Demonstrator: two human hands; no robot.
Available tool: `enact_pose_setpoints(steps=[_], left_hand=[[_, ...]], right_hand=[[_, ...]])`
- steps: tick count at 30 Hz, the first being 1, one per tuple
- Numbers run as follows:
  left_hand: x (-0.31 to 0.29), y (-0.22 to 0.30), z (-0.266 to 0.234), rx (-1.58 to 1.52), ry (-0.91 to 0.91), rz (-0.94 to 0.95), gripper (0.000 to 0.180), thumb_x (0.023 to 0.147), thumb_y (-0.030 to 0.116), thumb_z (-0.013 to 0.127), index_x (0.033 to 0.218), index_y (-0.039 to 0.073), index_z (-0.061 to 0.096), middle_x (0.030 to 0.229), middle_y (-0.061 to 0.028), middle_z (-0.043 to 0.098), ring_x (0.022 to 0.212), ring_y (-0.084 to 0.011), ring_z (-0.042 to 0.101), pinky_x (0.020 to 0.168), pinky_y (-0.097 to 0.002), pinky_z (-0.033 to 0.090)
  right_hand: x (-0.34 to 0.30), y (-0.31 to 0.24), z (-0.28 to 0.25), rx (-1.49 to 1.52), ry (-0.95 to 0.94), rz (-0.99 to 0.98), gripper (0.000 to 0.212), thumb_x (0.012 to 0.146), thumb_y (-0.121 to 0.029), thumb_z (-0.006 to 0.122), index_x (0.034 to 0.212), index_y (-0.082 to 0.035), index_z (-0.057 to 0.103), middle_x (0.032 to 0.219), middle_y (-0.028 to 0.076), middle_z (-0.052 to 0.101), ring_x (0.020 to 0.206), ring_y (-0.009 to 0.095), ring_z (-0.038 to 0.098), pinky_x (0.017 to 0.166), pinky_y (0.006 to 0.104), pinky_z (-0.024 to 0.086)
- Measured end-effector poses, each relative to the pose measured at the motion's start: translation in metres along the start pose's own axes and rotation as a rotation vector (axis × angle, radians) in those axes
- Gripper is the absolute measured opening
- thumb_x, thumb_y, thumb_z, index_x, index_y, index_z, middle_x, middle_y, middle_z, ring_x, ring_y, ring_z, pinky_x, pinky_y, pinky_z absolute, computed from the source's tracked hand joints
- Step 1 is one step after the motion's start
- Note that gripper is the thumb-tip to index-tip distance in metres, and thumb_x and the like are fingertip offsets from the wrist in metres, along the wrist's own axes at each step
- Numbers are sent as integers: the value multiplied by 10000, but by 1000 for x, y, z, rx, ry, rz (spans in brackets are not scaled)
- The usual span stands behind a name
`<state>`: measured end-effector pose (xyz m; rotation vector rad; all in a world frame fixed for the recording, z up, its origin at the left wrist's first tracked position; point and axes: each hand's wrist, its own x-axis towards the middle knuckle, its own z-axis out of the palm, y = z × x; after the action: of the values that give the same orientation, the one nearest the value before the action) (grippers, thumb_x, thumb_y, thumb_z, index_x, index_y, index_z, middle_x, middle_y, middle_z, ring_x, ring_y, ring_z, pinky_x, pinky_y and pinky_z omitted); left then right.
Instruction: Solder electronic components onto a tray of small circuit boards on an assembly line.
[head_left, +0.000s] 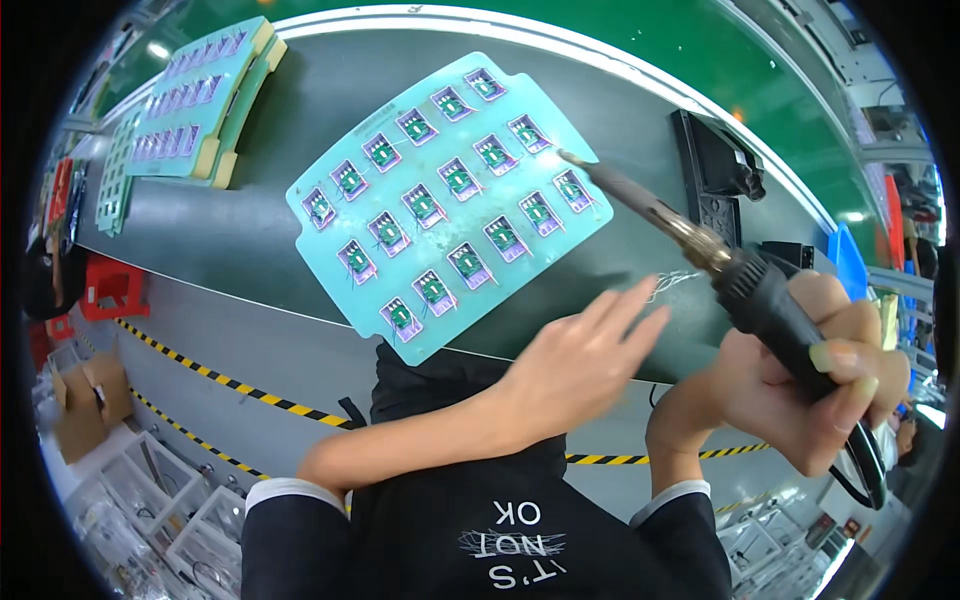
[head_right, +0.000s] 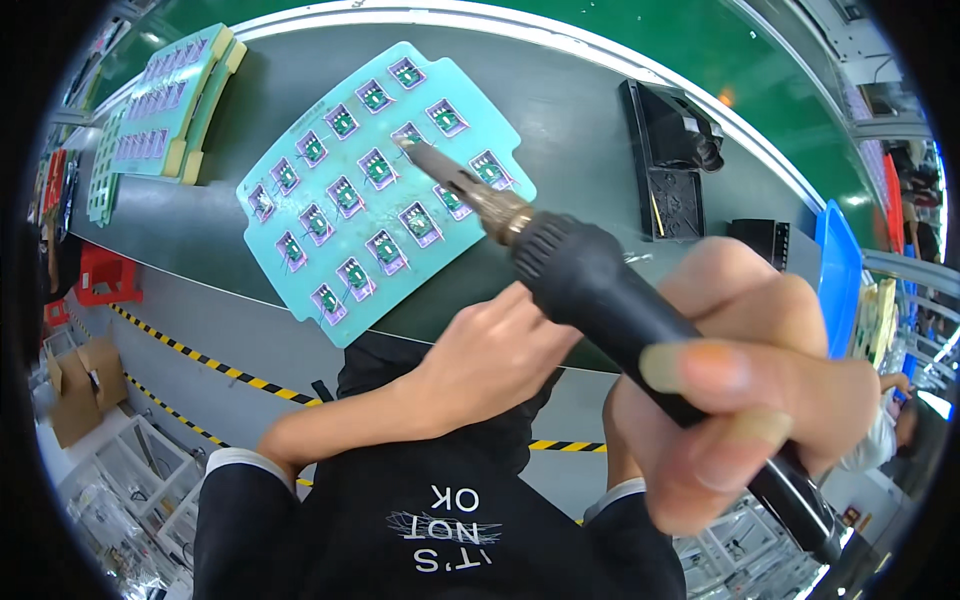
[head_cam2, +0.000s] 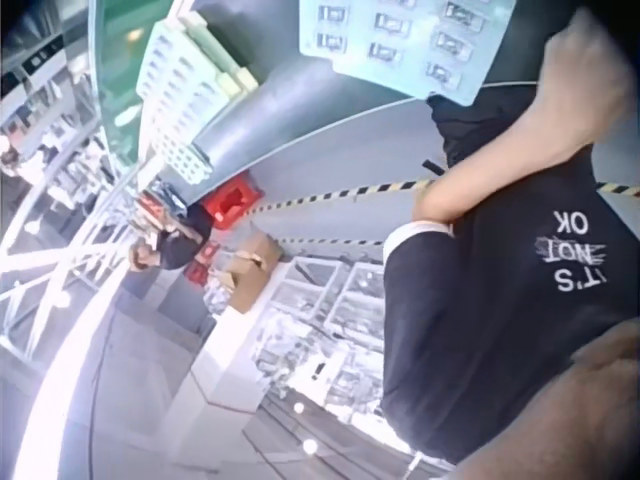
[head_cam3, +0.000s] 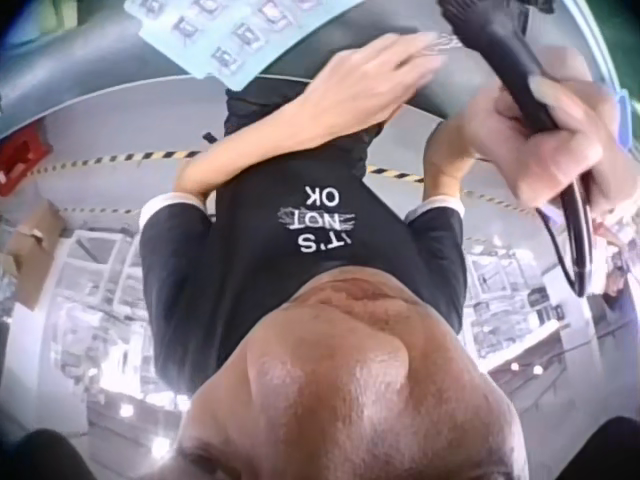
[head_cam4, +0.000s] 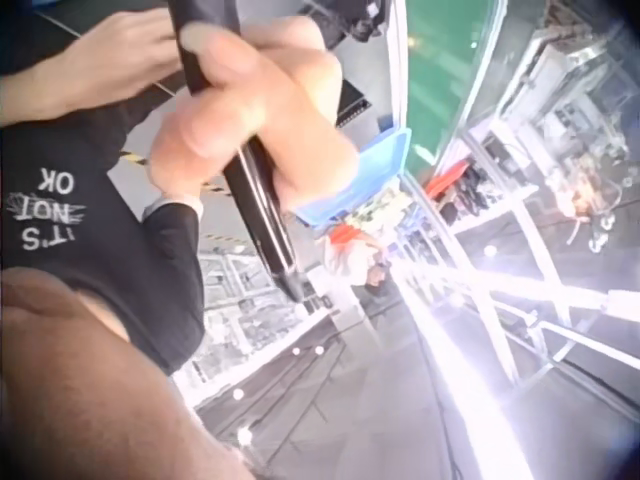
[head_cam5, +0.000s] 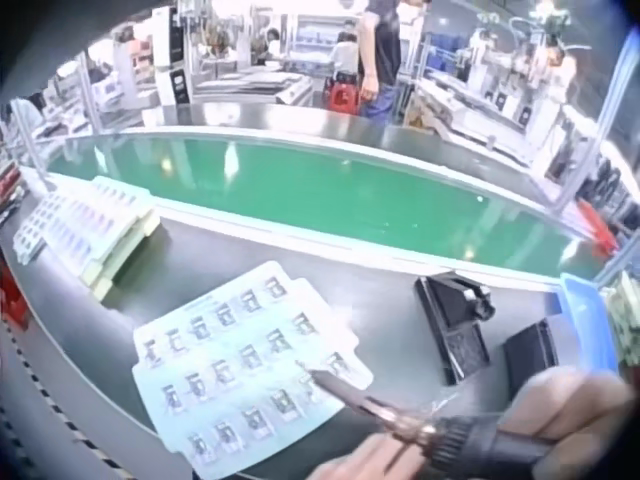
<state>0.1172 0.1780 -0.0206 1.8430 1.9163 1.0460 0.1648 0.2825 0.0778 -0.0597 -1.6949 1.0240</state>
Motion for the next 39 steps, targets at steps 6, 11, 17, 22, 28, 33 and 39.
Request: enact_pose_setpoints(steps=[6, 11, 17, 22, 28, 33, 39], left_hand=[[-1, -13, 13, 52, -42, 215, 445, 744, 103, 519, 1165, -40, 500, 1308, -172, 397, 1220, -285, 374, 1026, -369, 307], [19, 0, 49, 365, -96, 241, 470, 811, 247, 465, 1229, 31, 492, 1296, -98, 454, 1266, -226, 333, 1080, -426, 202], [33, -11, 54, 254, 3, 396, 436, 828, 271, 463, 1219, 85, 512, 1338, -1, 425, 1300, -148, 272, 1102, -462, 143], [9, -12, 25, 334, -80, 386, 411, 794, 234, 489, 1165, 65, 543, 1349, -27, 405, 1336, -204, 202, 1094, -447, 158], [-71, -25, -43, -171, 20, 239, 185, 709, 145, 583, 849, 27, 608, 945, -81, 571, 858, -188, 539, 731, -299, 444], [-76, -47, -133, -157, 182, 140, 190, 666, 155, 689, 827, 56, 679, 723, -22, 635, 586, -130, 597, 488, -208, 425], [-32, -135, -227, 106, 180, -289, 170, 868, 39, 511, 853, -28, 667, 675, -91, 651, 535, -110, 580, 482, -195, 451]], right_hand=[[-1, 21, 34, -69, -42, -6, 168, 789, -163, 456, 675, -40, 458, 453, -16, 292, 345, 58, 189, 378, 206, 182], [-2, 26, 30, -65, -92, 45, 174, 847, -164, 488, 749, -32, 433, 503, 47, 434, 358, 74, 289, 360, 231, 280], [-2, 44, 53, -195, 187, -58, 161, 756, -139, 451, 654, -33, 386, 453, 6, 317, 335, 71, 205, 340, 213, 190], [8, 42, 37, -132, 136, -52, 175, 770, -148, 461, 649, -33, 408, 441, -19, 262, 348, 53, 175, 369, 201, 172], [8, 57, 31, -109, 68, -27, 197, 789, -165, 464, 659, -24, 418, 436, -21, 261, 334, 51, 191, 336, 194, 194], [2, 64, 23, -102, 55, 25, 169, 776, -145, 463, 667, -21, 428, 420, 10, 354, 309, 51, 230, 316, 191, 231], [-2, 64, 32, -133, 65, 45, 177, 789, -151, 449, 675, -21, 417, 439, 13, 362, 306, 52, 224, 303, 190, 229]])
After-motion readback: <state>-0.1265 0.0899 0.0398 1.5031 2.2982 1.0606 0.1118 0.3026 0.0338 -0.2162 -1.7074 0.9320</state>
